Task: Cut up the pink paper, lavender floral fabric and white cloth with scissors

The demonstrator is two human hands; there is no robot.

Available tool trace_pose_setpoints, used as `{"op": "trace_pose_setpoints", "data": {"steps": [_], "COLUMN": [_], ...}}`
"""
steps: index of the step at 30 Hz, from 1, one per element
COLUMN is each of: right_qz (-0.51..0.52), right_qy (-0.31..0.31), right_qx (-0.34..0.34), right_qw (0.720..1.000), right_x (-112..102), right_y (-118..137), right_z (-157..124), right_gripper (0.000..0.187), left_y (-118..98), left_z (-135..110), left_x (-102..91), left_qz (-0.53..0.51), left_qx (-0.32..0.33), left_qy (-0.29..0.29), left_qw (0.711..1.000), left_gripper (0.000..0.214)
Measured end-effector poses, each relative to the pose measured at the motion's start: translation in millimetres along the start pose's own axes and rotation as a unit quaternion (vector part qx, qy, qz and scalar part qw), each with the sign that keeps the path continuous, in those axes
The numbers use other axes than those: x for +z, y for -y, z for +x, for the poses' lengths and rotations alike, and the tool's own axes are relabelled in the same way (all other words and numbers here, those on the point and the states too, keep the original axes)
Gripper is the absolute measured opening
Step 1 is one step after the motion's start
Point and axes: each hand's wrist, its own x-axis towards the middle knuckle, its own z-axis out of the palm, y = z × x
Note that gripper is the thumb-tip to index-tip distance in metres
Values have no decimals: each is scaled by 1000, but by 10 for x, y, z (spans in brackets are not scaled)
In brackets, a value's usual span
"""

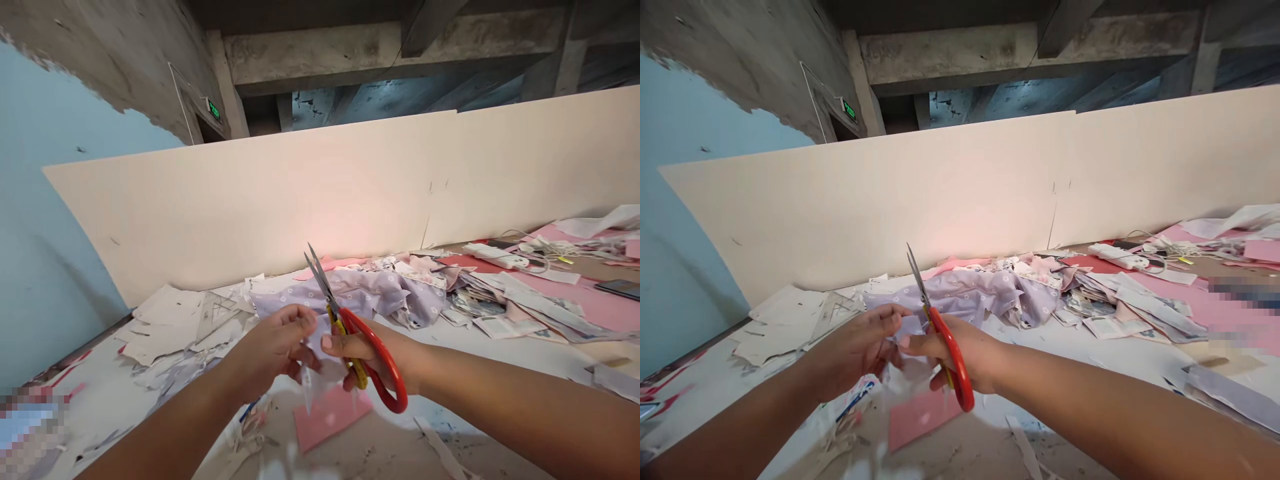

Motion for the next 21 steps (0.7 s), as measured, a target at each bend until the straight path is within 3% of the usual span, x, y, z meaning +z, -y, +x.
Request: {"op": "trace_pose_setpoints", "data": {"steps": [3, 5, 7, 9, 11, 12, 15, 17, 21], "right_qz": [34, 45, 51, 56, 69, 76, 97, 95, 87], "right_qy": [32, 15, -34, -72, -70, -52, 28, 46, -32], "right_qx": [0, 21, 60, 93, 97, 84, 28, 27, 73], "right_qw": [999, 999, 996, 992, 990, 992, 995, 994, 993], "right_x": [48, 22, -30, -84, -124, -137, -160, -181, -295], "right_y": [74, 56, -9, -87, -143, -156, -146, -130, -147], "right_z": [33, 72, 124, 182, 230, 247, 269, 274, 328], "right_gripper": [39, 36, 25, 15, 15, 18, 25, 26, 28], "left_y": [-89, -107, -79, 6, 143, 224, 468, 592, 700], "left_z": [-40, -48, -25, 30, 102, 139, 228, 264, 294], "left_x": [41, -11, -116, -237, -331, -359, -379, -386, -506], "left_qz": [-56, -58, -21, 40, 84, 92, 39, -11, -64], "left_qx": [8, -1, 14, 57, 100, 113, 102, 66, 2], "left_qy": [70, 75, 24, -67, -123, -113, 60, 126, 59], "left_qw": [996, 996, 999, 995, 984, 983, 992, 990, 996], "left_gripper": [46, 49, 47, 43, 35, 33, 46, 53, 37]}}
